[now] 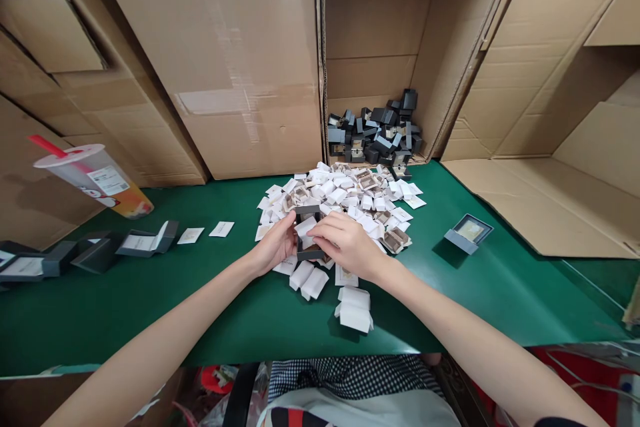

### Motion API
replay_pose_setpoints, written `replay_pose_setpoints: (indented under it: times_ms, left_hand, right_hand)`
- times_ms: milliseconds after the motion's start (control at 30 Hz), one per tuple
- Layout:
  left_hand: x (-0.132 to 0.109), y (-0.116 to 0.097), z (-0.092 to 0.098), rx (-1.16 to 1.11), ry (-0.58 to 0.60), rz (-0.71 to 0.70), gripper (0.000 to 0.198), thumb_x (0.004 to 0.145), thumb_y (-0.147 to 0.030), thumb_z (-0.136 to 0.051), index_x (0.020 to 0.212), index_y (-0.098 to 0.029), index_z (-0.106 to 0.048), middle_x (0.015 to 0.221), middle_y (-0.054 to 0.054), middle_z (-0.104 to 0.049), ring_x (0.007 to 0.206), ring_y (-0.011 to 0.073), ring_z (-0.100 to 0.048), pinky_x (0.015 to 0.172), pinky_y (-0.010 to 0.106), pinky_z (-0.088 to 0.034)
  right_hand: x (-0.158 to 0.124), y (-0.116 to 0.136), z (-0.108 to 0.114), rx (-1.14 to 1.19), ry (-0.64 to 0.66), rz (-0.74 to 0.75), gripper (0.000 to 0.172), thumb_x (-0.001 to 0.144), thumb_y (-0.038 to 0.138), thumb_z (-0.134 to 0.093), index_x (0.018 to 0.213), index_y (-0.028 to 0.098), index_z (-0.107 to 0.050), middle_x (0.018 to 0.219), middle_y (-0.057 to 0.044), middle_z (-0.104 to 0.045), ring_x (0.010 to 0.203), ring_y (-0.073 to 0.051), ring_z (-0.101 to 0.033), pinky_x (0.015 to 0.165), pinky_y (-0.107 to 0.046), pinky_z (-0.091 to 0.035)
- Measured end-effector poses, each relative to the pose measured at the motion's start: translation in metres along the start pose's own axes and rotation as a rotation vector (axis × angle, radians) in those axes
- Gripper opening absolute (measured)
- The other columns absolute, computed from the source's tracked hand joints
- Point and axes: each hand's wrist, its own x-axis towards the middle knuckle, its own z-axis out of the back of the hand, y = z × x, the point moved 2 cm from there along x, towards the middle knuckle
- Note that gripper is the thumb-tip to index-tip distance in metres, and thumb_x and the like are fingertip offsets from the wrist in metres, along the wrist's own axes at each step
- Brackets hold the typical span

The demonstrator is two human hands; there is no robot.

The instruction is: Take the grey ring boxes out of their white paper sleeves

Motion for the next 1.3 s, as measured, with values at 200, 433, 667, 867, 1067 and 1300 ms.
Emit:
replay_pose_setpoints:
  times_ms: [200, 433, 667, 867, 1067, 1300]
  left_hand:
    - [-0.002, -0.001, 0.001, 0.035, 0.042, -0.006, 0.052, 0.088, -0.052, -0.049, 0.128, -0.017, -0.047, 0.106, 0.013, -0.065, 0.088, 0.0242, -0.067, 0.064, 0.033, -0.057]
    - [-0.006, -0.003, -0.008, 0.186, 0.040, -0.043, 0.049, 0.073, -0.020, -0.067, 0.117, -0.019, -0.046, 0.102, 0.007, -0.061, 0.079, 0.0215, -0.066, 0.069, 0.040, -0.057]
    - [-0.006, 0.003, -0.016, 0.479, -0.066, -0.205, 0.039, 0.069, -0.015, -0.064, 0.106, -0.016, -0.049, 0.093, 0.003, -0.056, 0.081, 0.0174, -0.057, 0.070, 0.029, -0.050]
    - [-0.005, 0.007, -0.016, 0.447, -0.085, -0.190, 0.045, 0.072, -0.019, -0.064, 0.114, -0.018, -0.047, 0.093, 0.003, -0.058, 0.079, 0.0169, -0.058, 0.069, 0.028, -0.048]
    - [-0.005, 0.006, -0.017, 0.450, -0.120, -0.228, 0.040, 0.075, -0.024, -0.064, 0.112, -0.018, -0.052, 0.098, 0.005, -0.062, 0.084, 0.0179, -0.059, 0.074, 0.029, -0.050]
    - [-0.003, 0.009, -0.016, 0.385, -0.076, -0.169, 0.042, 0.074, -0.022, -0.062, 0.114, -0.017, -0.048, 0.095, 0.004, -0.061, 0.081, 0.0165, -0.061, 0.074, 0.030, -0.051]
  right_hand:
    - [0.001, 0.002, 0.002, -0.053, 0.020, -0.009, 0.020, 0.092, 0.017, -0.048, 0.098, 0.018, -0.067, 0.087, -0.008, -0.068, 0.081, -0.019, -0.060, 0.070, -0.034, -0.052]
    - [0.004, 0.001, 0.011, -0.316, -0.136, -0.016, 0.017, 0.088, 0.018, -0.055, 0.092, 0.022, -0.071, 0.078, -0.007, -0.061, 0.076, -0.020, -0.055, 0.063, -0.034, -0.046]
    - [0.011, 0.008, 0.002, -0.439, -0.087, 0.067, 0.011, 0.085, 0.016, -0.059, 0.081, 0.022, -0.068, 0.132, -0.011, -0.049, 0.120, -0.030, -0.043, 0.092, -0.048, -0.044]
    - [0.010, 0.007, -0.001, -0.411, -0.124, 0.078, 0.015, 0.084, 0.012, -0.053, 0.074, 0.019, -0.061, 0.120, -0.013, -0.056, 0.117, -0.028, -0.049, 0.088, -0.047, -0.047]
    - [0.009, 0.007, 0.001, -0.379, -0.167, 0.081, 0.014, 0.080, 0.010, -0.054, 0.069, 0.018, -0.058, 0.112, -0.014, -0.059, 0.114, -0.028, -0.052, 0.085, -0.044, -0.048]
    - [0.010, 0.006, 0.000, -0.353, -0.139, 0.105, 0.010, 0.082, 0.013, -0.056, 0.075, 0.019, -0.060, 0.111, -0.013, -0.060, 0.110, -0.027, -0.054, 0.084, -0.045, -0.049]
